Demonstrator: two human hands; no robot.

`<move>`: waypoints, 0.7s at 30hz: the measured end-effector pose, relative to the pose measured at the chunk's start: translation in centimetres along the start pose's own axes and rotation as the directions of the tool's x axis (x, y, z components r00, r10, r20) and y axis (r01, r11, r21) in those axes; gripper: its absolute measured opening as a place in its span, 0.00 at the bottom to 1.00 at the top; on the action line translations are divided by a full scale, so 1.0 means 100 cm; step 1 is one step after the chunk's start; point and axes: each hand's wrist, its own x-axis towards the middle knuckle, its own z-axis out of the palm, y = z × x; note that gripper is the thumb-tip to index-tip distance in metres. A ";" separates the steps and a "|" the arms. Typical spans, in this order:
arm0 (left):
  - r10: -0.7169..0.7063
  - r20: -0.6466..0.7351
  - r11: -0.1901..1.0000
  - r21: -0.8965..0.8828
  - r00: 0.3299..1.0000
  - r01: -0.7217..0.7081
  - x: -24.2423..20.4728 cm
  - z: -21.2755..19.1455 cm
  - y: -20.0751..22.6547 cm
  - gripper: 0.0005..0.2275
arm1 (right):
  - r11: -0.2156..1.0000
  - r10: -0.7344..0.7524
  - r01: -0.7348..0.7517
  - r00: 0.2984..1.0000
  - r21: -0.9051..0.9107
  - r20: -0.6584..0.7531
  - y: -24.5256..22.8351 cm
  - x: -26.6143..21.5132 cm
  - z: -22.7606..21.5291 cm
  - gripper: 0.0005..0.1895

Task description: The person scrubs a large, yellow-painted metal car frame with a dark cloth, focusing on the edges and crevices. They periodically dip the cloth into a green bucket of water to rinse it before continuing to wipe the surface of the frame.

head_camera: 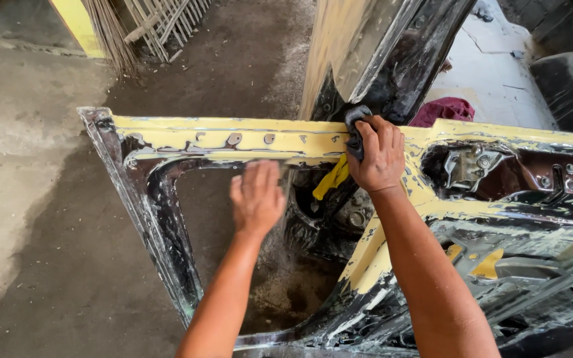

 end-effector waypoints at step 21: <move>0.159 -0.499 0.979 0.194 0.852 -0.069 -0.002 0.069 -0.030 0.32 | 1.000 0.016 -0.017 1.000 -0.001 -0.015 0.003 -0.001 0.002 0.23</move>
